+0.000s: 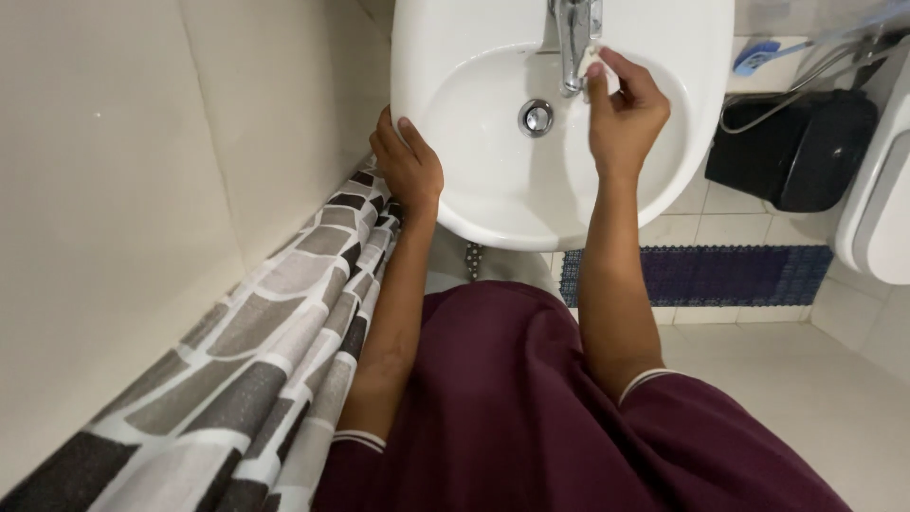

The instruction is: Cleaning a bathroom sink using paper towels or tissue.

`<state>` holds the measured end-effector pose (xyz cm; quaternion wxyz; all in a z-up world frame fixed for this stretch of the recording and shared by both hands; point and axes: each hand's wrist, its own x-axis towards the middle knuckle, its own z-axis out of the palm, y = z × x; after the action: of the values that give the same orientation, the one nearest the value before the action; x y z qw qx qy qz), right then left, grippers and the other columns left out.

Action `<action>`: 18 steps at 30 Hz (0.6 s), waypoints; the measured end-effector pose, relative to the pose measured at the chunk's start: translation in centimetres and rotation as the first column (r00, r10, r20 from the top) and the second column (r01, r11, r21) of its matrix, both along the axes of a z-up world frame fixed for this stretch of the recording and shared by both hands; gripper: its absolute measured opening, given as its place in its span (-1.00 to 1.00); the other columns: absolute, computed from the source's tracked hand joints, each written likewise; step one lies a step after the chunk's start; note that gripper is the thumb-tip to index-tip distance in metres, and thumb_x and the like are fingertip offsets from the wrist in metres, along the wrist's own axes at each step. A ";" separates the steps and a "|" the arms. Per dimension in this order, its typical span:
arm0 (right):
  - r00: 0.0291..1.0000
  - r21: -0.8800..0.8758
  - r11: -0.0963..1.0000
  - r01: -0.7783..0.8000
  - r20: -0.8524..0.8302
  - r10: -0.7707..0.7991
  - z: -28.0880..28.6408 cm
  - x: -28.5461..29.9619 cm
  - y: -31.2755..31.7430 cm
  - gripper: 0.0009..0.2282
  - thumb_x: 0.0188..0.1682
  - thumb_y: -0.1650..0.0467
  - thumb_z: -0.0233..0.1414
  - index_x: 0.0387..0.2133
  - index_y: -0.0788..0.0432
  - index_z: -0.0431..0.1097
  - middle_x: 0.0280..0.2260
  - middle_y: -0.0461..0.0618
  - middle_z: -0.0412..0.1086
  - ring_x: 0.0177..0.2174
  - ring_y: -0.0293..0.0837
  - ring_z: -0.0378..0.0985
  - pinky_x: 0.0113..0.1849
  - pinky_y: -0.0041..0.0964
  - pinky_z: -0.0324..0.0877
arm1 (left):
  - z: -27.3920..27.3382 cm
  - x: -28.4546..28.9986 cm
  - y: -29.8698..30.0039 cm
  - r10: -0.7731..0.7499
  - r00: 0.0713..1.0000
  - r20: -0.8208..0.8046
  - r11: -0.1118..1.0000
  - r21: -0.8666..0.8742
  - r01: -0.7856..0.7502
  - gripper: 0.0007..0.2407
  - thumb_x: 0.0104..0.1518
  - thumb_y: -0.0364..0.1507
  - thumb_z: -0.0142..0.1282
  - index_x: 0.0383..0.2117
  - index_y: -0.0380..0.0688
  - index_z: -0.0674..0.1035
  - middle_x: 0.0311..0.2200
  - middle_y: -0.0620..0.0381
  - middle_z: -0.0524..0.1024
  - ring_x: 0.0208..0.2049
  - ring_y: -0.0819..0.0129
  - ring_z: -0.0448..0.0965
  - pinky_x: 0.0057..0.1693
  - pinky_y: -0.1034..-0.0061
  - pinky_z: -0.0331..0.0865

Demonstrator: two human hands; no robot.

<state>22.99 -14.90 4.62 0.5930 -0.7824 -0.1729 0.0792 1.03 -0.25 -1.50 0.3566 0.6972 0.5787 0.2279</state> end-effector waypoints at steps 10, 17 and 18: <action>0.986 -0.248 0.967 -0.066 0.133 0.102 0.4 3.9 3.3 -0.81 -0.01 0.42 0.34 -0.17 0.22 0.61 -0.44 -0.07 0.57 -0.55 -0.36 0.36 -0.49 -0.47 0.27 | 0.1 0.2 -0.6 0.002 1.000 -0.008 1.000 0.012 -0.002 -0.58 0.43 -0.17 -0.31 0.18 -0.23 0.40 0.03 -0.22 0.42 -0.03 -0.08 0.55 0.07 0.19 0.48; 0.922 -0.344 0.914 -0.216 0.235 0.307 0.9 4.8 0.9 -0.84 -0.07 0.45 0.41 -0.32 0.29 0.62 -0.46 0.03 0.50 -0.51 -0.25 0.37 -0.46 -0.38 0.30 | -1.4 0.0 -1.0 0.019 1.000 0.002 0.991 0.135 -0.019 -0.60 0.47 -0.17 -0.28 0.18 -0.21 0.43 0.03 -0.20 0.47 0.01 -0.14 0.54 0.13 0.13 0.45; 0.916 -0.344 0.911 -0.226 0.244 0.319 2.3 4.4 0.4 -0.84 -0.07 0.45 0.41 -0.32 0.29 0.62 -0.46 0.03 0.50 -0.51 -0.25 0.37 -0.46 -0.38 0.30 | -1.5 0.2 -1.3 0.032 0.999 0.011 0.990 0.136 -0.034 -0.60 0.47 -0.17 -0.28 0.18 -0.21 0.43 0.03 -0.20 0.47 0.01 -0.14 0.54 0.13 0.13 0.45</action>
<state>27.42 -14.49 6.88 0.4136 -0.8361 -0.3533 0.0704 1.20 -1.57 -3.04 0.3068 0.7092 0.5715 0.2760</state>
